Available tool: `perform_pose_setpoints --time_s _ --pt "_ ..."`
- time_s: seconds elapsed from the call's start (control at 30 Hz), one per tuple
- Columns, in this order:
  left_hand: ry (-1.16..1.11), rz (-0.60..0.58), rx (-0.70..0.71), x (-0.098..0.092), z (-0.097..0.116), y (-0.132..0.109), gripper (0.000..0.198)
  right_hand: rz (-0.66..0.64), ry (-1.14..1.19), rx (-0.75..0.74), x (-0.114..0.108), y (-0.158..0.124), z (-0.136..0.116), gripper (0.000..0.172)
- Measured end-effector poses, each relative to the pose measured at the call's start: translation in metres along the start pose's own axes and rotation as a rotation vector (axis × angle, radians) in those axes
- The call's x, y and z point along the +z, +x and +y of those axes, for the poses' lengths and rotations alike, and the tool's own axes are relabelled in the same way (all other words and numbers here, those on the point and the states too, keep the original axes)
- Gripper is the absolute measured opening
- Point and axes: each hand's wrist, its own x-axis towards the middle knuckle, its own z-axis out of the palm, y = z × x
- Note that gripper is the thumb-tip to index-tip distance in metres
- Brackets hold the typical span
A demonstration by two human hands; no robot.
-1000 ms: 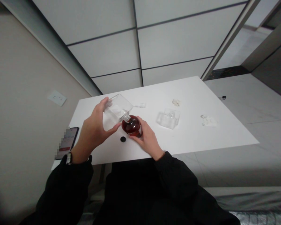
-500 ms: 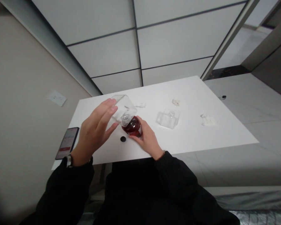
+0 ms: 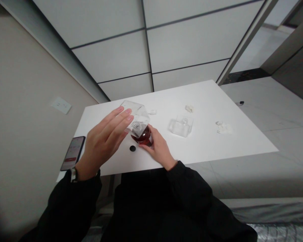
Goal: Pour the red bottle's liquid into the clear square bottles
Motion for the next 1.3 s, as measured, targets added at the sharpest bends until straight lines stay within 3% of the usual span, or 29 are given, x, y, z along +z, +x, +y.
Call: perform_pose_setpoints --time_s 0.53,0.93,1.3 --pt "-0.005 -0.002 -0.017 -0.002 -0.001 0.002 0.065 -0.009 0.009 0.014 -0.001 0.001 -0.002 0.08" --pt "-0.123 -0.016 -0.379 0.018 -0.011 -0.014 0.081 -0.027 0.019 -0.022 -0.002 0.001 0.001 0.084" --pt "-0.204 -0.049 -0.512 0.026 -0.012 -0.019 0.088 -0.036 0.014 -0.016 -0.001 0.0 0.003 0.084"
